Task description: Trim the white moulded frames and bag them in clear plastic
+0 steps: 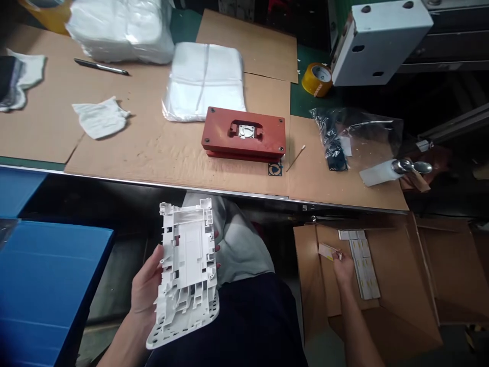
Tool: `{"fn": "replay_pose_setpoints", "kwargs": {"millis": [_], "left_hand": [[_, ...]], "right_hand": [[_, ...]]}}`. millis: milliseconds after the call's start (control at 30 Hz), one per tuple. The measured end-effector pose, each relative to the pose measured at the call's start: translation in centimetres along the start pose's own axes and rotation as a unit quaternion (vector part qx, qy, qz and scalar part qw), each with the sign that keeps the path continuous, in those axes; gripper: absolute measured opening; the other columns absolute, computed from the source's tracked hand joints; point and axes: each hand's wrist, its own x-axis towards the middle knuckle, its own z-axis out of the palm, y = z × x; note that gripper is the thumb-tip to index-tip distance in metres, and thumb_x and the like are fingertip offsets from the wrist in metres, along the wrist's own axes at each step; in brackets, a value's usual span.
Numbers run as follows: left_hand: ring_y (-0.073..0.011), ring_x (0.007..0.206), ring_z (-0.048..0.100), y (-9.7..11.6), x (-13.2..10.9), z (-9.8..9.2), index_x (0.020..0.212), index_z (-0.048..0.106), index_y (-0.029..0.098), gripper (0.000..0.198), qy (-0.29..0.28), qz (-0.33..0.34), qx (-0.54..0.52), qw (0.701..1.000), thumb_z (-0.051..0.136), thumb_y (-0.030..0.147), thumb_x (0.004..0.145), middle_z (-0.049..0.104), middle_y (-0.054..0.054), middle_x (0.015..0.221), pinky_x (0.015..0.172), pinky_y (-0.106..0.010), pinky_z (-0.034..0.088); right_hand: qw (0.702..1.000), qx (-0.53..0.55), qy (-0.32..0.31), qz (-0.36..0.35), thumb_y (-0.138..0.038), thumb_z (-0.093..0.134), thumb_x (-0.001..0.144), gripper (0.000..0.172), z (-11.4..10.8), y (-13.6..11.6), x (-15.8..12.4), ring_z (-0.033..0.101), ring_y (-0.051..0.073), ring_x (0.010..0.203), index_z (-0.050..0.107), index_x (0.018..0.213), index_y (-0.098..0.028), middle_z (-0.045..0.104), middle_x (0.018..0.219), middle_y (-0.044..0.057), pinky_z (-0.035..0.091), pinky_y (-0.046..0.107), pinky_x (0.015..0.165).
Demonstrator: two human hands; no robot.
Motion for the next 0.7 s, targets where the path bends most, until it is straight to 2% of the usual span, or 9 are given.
{"fn": "replay_pose_setpoints", "kwargs": {"millis": [67,133,200,267,333,400,500,600,700], "left_hand": [[-0.0391,0.111,0.07,0.0,0.2,0.3,0.146,0.05,0.018,0.058,0.042,0.016,0.01,0.999,0.061,0.032,0.091,0.075,-0.015,0.119,0.102,-0.054,0.052],[-0.0379,0.108,0.071,-0.2,0.6,1.1,0.145,0.05,0.016,0.057,0.115,0.008,0.039,0.993,0.062,0.03,0.091,0.076,-0.015,0.114,0.1,-0.053,0.054],[-0.0357,0.103,0.073,-0.6,1.1,2.1,0.143,0.051,0.014,0.054,0.181,-0.001,0.069,0.981,0.062,0.027,0.092,0.077,-0.015,0.109,0.098,-0.05,0.056],[-0.0326,0.099,0.075,-1.3,1.6,2.8,0.14,0.054,0.014,0.05,0.214,-0.007,0.088,0.973,0.063,0.025,0.092,0.078,-0.014,0.106,0.096,-0.045,0.058],[-0.0302,0.095,0.075,-2.2,2.0,3.0,0.136,0.058,0.013,0.047,0.216,-0.021,0.096,0.972,0.064,0.027,0.091,0.078,-0.013,0.105,0.093,-0.042,0.058],[-0.0296,0.093,0.075,-3.1,2.1,2.6,0.134,0.059,0.012,0.047,0.197,-0.042,0.097,0.975,0.065,0.031,0.091,0.078,-0.014,0.104,0.09,-0.042,0.058],[-0.0298,0.097,0.074,-3.8,1.7,1.7,0.138,0.056,0.014,0.052,0.157,-0.048,0.085,0.983,0.065,0.037,0.092,0.077,-0.014,0.105,0.092,-0.041,0.056],[-0.0299,0.101,0.073,-4.0,1.3,1.2,0.142,0.053,0.016,0.055,0.141,-0.03,0.066,0.987,0.064,0.038,0.093,0.076,-0.013,0.11,0.097,-0.041,0.052],[-0.0303,0.103,0.072,-4.1,1.2,1.1,0.143,0.053,0.015,0.055,0.143,-0.012,0.051,0.988,0.063,0.036,0.093,0.075,-0.014,0.114,0.098,-0.042,0.051]], "right_hand": [[0.998,0.052,-0.02,0.015,-0.038,0.06,0.098,0.029,-1.7,-1.7,-0.6,0.061,0.013,0.071,0.062,0.115,-0.015,0.065,0.097,0.003,0.054,0.027,0.06],[0.992,0.108,-0.068,0.017,-0.043,0.059,0.096,0.037,-3.0,-4.3,-1.7,0.051,0.009,0.057,0.059,0.121,-0.016,0.061,0.089,0.001,0.041,0.021,0.046],[0.978,0.158,-0.14,0.003,-0.052,0.061,0.091,0.049,-3.9,-7.8,-3.5,0.045,0.009,0.053,0.058,0.127,-0.019,0.058,0.084,0.0,0.03,0.02,0.04],[0.953,0.188,-0.236,-0.008,-0.057,0.067,0.085,0.058,-4.0,-12.3,-5.9,0.046,0.011,0.053,0.059,0.131,-0.023,0.057,0.077,-0.001,0.03,0.022,0.04],[0.916,0.198,-0.348,-0.02,-0.053,0.074,0.08,0.062,-3.4,-17.5,-8.7,0.045,0.012,0.051,0.059,0.133,-0.024,0.055,0.068,-0.003,0.033,0.024,0.043],[0.847,0.158,-0.502,-0.072,-0.044,0.075,0.083,0.059,-2.4,-22.5,-11.5,0.044,0.011,0.053,0.057,0.134,-0.024,0.053,0.064,-0.005,0.037,0.024,0.05],[0.795,0.096,-0.585,-0.131,-0.04,0.079,0.081,0.053,-0.3,-27.8,-15.0,0.05,0.012,0.061,0.061,0.128,-0.023,0.056,0.067,-0.005,0.043,0.026,0.06],[0.78,0.104,-0.61,-0.088,-0.038,0.08,0.08,0.062,1.1,-29.1,-17.0,0.063,0.017,0.074,0.055,0.135,-0.025,0.065,0.081,-0.002,0.05,0.029,0.067],[0.784,0.145,-0.603,-0.032,-0.036,0.081,0.08,0.071,1.3,-27.8,-17.6,0.07,0.024,0.091,0.048,0.142,-0.028,0.07,0.107,0.005,0.057,0.037,0.078]]}}
